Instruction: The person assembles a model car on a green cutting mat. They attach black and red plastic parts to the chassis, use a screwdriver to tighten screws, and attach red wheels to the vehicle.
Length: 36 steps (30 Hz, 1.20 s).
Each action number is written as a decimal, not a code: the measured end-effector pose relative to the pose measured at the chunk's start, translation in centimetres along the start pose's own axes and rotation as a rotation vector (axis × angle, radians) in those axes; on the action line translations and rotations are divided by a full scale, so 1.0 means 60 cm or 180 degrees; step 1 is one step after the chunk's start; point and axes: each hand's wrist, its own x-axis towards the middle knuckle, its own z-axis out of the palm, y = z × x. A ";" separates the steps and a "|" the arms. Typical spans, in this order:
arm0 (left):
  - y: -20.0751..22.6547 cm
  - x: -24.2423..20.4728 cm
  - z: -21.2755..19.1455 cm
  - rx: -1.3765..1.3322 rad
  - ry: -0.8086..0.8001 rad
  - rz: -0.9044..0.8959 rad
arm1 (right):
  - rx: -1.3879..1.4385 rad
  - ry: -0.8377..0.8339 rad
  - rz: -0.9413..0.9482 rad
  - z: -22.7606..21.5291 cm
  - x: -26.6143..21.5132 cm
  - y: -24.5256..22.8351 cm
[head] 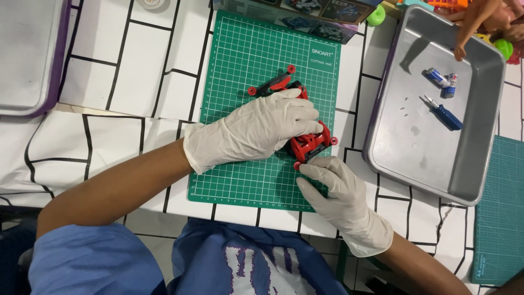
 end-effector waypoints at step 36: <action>0.009 -0.006 0.010 -0.0602 -0.0595 -0.0515 | 0.0769 0.0454 0.0274 0.011 -0.009 -0.001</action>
